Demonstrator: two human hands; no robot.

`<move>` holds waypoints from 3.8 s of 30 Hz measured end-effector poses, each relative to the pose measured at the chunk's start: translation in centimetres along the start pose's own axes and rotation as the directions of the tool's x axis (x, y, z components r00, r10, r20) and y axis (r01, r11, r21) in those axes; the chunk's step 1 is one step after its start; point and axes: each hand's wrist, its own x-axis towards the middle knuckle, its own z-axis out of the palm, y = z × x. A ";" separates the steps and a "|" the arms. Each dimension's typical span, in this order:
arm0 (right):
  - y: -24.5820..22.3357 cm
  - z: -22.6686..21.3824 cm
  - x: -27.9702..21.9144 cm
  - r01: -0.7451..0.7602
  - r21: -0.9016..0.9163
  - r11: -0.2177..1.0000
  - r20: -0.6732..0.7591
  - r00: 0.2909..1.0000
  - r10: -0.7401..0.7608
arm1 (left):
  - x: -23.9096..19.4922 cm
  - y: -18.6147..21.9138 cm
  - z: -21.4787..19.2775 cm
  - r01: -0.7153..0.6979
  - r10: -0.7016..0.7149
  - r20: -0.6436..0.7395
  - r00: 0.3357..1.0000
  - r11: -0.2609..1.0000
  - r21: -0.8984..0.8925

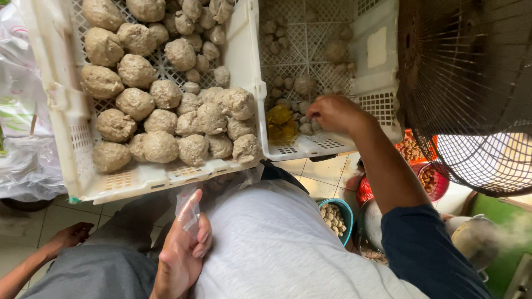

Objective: The person picks round meatballs from white plastic crates and places them into a clear plastic bag. They also handle a blue colander filled with meatballs, pouring them into a crate, and later add a small yellow packet into the bag before tying it.

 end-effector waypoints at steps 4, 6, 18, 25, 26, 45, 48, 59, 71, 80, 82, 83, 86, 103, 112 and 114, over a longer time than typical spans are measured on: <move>-1.3 0.4 3.0 0.014 -0.082 0.997 0.195 0.981 0.003 | 0.5 -0.2 0.2 0.057 -0.056 -0.052 0.997 0.998 0.006; -0.9 -0.3 3.6 0.113 -0.028 0.993 0.066 0.992 -0.111 | 0.6 -0.3 0.1 0.074 -0.074 -0.092 0.993 0.997 -0.001; -6.7 -0.9 3.3 -0.010 0.036 0.999 0.288 0.958 -0.001 | 0.3 -1.3 -0.1 0.090 -0.092 -0.174 0.980 0.996 -0.018; -2.5 -1.2 4.8 0.099 0.139 0.985 -0.001 0.995 -0.100 | -0.3 -2.4 -0.7 0.058 -0.069 -0.161 0.985 0.996 -0.069; -1.4 -1.4 4.6 0.065 0.148 0.987 -0.035 0.998 -0.060 | -0.5 -2.8 -1.0 0.058 -0.069 -0.163 0.984 0.995 -0.076; 1.7 0.9 1.5 0.082 -0.054 0.995 0.096 0.992 -0.076 | 0.6 -4.9 -1.9 0.074 -0.078 -0.161 0.984 0.997 -0.031; 1.8 0.0 1.7 -0.092 -0.185 0.978 0.109 0.988 0.113 | 0.8 -4.7 -1.4 0.059 -0.063 -0.144 0.988 0.998 -0.035; 0.8 1.5 3.7 0.124 -0.128 0.984 0.124 0.986 -0.108 | -0.4 -4.5 -1.1 0.066 -0.076 -0.138 0.987 0.995 -0.077; -0.2 -1.3 -1.0 0.035 0.080 0.996 -0.309 0.951 -0.008 | -1.7 -3.2 -0.3 -0.016 -0.001 -0.151 0.989 0.994 -0.106; -3.6 2.5 -7.0 0.101 -0.032 0.994 -0.721 0.686 -0.093 | -3.2 -2.6 -1.4 -0.173 0.133 -0.280 0.951 0.977 -0.121; -4.0 3.2 -7.6 0.155 0.092 0.984 -0.717 0.696 -0.042 | -3.7 -2.9 -2.3 -0.156 0.096 -0.329 0.940 0.974 -0.162; -4.2 3.5 -7.3 0.160 0.086 0.983 -0.739 0.672 -0.045 | -3.8 -3.0 -2.7 -0.154 0.083 -0.343 0.936 0.971 -0.184; -4.3 4.8 -7.6 0.165 0.054 0.985 -0.801 0.596 -0.056 | -4.3 -3.1 -3.8 -0.171 0.078 -0.389 0.918 0.963 -0.210; -4.0 5.6 -6.8 0.194 0.063 0.979 -0.834 0.550 -0.055 | -10.6 -3.3 -8.7 -0.373 0.184 -0.705 0.684 0.920 -0.122; -4.3 5.1 -6.9 0.157 0.050 0.986 -0.816 0.576 -0.050 | -14.3 -4.7 -14.1 -0.557 0.520 -0.773 0.364 0.787 0.267; -4.4 5.1 -6.9 0.180 0.067 0.981 -0.815 0.578 -0.050 | -14.1 -5.6 -16.0 -0.499 0.657 -0.719 0.226 0.712 0.494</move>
